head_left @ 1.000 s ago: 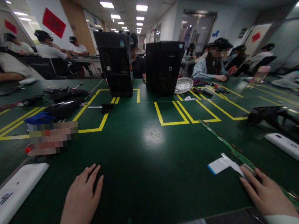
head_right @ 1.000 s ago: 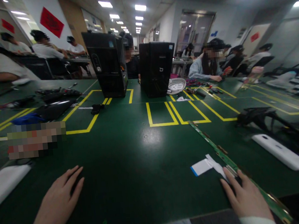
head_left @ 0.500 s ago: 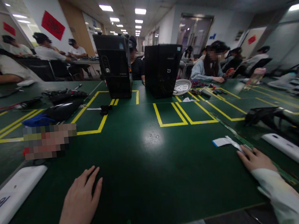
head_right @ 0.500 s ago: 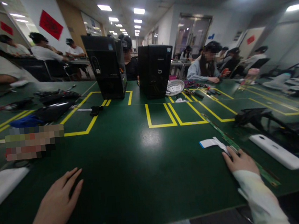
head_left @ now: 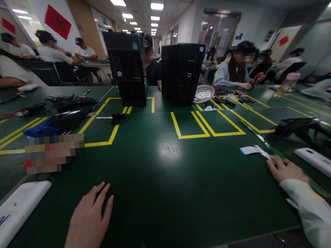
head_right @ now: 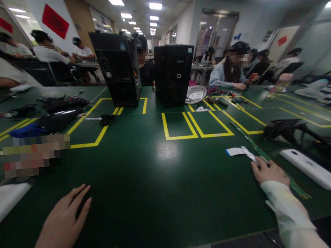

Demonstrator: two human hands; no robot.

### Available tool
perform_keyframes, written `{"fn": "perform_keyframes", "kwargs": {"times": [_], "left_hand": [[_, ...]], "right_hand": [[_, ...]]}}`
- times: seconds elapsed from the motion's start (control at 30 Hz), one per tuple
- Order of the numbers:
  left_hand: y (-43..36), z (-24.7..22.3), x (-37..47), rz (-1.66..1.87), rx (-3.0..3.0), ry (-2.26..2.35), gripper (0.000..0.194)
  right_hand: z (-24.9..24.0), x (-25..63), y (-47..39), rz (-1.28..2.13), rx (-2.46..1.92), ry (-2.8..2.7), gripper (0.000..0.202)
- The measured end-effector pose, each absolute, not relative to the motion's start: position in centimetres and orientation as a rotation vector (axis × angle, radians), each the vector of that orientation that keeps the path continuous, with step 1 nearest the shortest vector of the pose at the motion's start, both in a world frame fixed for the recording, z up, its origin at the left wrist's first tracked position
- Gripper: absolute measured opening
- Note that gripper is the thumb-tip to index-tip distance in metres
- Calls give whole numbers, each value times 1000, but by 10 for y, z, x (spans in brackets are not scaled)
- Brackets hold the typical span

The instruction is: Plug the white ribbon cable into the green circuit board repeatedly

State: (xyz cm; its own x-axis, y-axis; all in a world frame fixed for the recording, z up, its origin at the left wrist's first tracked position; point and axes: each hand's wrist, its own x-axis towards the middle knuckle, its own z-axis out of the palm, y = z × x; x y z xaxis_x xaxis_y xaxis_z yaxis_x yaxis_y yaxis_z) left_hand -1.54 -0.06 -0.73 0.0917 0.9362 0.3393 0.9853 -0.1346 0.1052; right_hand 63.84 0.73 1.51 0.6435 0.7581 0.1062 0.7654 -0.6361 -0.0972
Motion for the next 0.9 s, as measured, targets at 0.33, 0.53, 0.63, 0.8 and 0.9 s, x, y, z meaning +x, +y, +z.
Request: {"fn": "perform_keyframes", "kwargs": {"times": [0.33, 0.53, 0.63, 0.8, 0.9], "left_hand": [[-3, -4, -13, -497, -2208, -1947, 60], [-4, -1, -9, -486, -2195, -1941, 59], [-3, 1, -8, -493, -2189, -1945, 58], [-3, 2, -8, -496, -2193, -1955, 58], [-2, -1, -9, -486, -2190, -1956, 57]], "right_hand": [[0, 648, 7, -278, -2677, -1323, 63], [-12, 645, 18, -314, -2369, -1725, 56], [-13, 613, 30, -274, -2114, -1882, 56], [-4, 537, 56, -216, -1725, -2179, 48], [5, 490, 75, -175, -1537, -2304, 46]]}}
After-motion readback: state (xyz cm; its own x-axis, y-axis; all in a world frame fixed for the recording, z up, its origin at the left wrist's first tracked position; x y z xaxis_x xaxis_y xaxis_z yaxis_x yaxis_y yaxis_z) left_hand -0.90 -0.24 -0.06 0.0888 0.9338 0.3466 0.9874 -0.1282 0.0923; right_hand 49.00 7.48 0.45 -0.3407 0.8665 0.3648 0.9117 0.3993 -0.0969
